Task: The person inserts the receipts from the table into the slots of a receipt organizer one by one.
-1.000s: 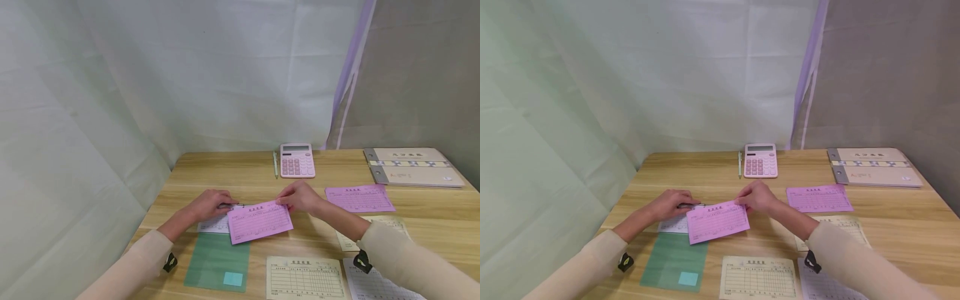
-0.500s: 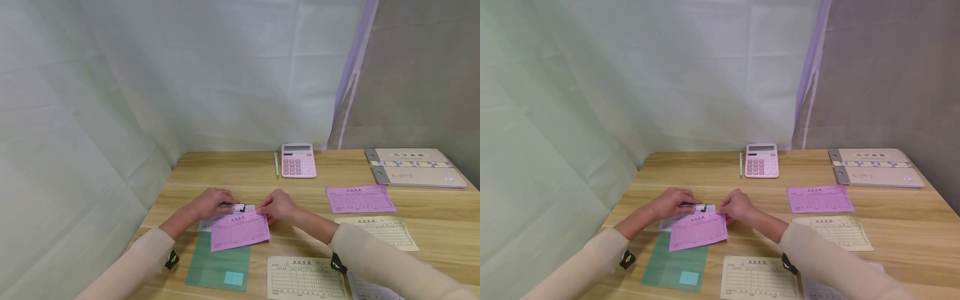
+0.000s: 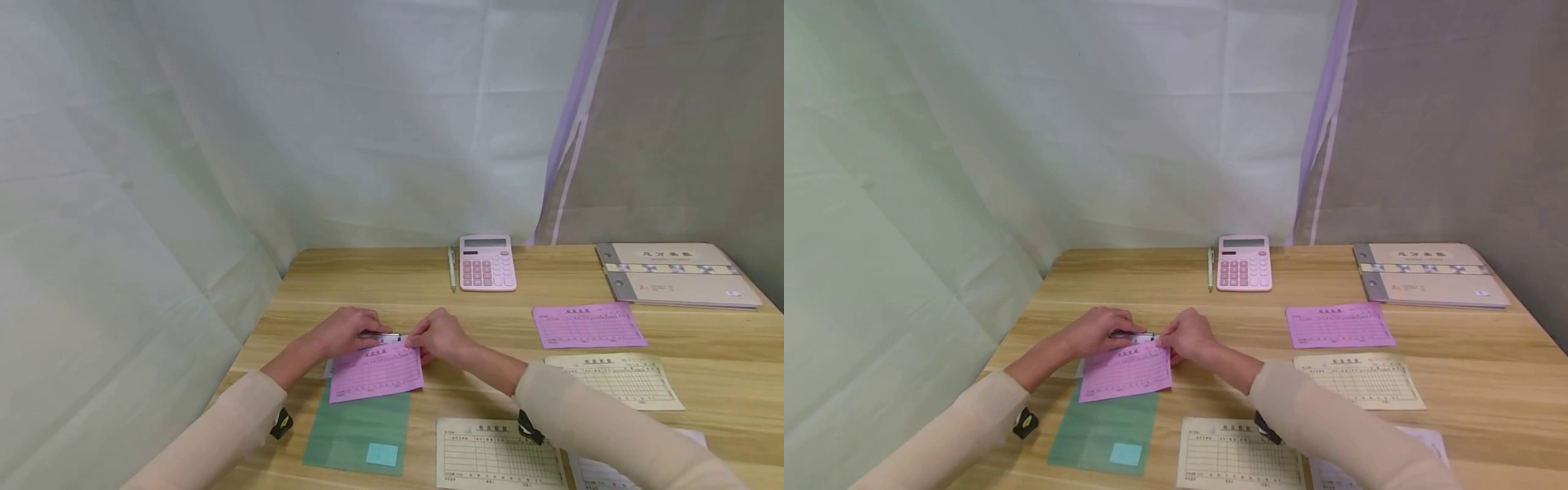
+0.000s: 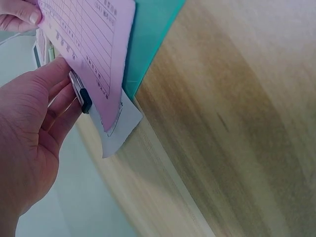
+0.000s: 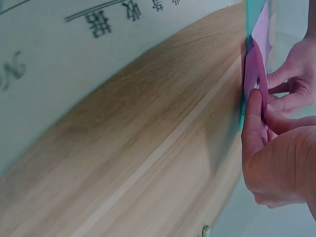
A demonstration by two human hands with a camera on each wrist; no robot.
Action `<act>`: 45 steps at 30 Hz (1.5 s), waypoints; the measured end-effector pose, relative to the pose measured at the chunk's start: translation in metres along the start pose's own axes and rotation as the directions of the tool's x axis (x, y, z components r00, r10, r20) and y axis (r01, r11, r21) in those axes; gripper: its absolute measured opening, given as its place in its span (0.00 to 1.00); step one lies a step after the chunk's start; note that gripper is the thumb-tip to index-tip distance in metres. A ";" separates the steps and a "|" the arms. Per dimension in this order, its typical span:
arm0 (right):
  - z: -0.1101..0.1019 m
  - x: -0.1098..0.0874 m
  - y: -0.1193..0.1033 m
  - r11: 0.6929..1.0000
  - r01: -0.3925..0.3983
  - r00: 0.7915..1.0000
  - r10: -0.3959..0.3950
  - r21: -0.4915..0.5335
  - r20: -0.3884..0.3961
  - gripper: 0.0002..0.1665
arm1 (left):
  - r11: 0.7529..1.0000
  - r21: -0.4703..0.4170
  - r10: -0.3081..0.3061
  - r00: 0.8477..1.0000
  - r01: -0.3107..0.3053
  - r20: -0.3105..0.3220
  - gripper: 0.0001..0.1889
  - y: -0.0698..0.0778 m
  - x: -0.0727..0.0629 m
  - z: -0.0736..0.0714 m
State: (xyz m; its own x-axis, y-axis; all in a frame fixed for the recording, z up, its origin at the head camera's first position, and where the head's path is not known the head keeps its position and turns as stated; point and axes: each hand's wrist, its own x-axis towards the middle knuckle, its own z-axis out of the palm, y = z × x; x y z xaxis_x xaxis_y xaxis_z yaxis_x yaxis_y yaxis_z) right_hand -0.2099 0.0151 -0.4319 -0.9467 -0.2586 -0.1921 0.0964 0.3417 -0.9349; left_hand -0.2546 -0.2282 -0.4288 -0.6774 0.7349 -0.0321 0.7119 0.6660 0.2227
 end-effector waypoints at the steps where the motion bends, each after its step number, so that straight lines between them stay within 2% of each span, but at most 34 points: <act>1: 0.001 0.000 0.000 1.000 0.001 1.000 -0.001 -0.003 -0.001 0.03 | 1.000 0.003 -0.007 1.000 0.007 0.004 0.16 0.000 0.000 0.000; 8: 0.004 0.002 -0.002 0.998 0.012 1.000 -0.013 -0.057 -0.020 0.03 | 1.000 0.005 -0.028 1.000 0.028 0.014 0.17 0.003 0.000 0.000; 11: 0.005 0.004 0.000 0.997 0.011 0.999 -0.013 -0.076 -0.030 0.04 | 0.999 0.045 -0.020 1.000 0.020 0.014 0.17 0.005 0.000 -0.001; 16: 0.006 0.005 0.004 0.995 0.042 0.999 -0.044 -0.091 -0.027 0.05 | 0.989 0.133 0.061 0.998 -0.058 -0.021 0.17 0.009 -0.003 0.002; 21: 0.007 0.006 0.006 0.990 0.068 0.997 -0.072 -0.125 -0.030 0.06 | 0.969 0.210 0.153 0.984 -0.132 -0.088 0.17 0.009 -0.007 0.008; 24: 0.007 0.005 0.005 0.986 0.085 0.995 -0.090 -0.142 -0.030 0.07 | 0.959 0.241 0.177 0.978 -0.146 -0.112 0.16 0.009 -0.008 0.010; 33: 0.009 0.006 0.008 0.981 0.108 0.992 -0.116 -0.162 -0.040 0.07 | 0.970 0.222 0.126 0.988 -0.102 -0.094 0.16 0.010 -0.011 0.011; 45: 0.011 0.006 0.006 0.975 0.094 0.992 -0.110 -0.203 -0.067 0.08 | 0.975 0.190 0.140 0.984 -0.117 -0.110 0.17 0.008 -0.012 0.011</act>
State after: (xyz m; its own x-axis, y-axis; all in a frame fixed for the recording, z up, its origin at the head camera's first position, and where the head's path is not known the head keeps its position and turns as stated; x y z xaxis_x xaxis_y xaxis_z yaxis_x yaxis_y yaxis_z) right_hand -0.2121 0.0055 -0.4419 -0.9700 -0.2336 -0.0678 -0.0579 0.4924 -0.8684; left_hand -0.2387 -0.2307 -0.4376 -0.5873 0.8023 0.1065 0.8087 0.5872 0.0359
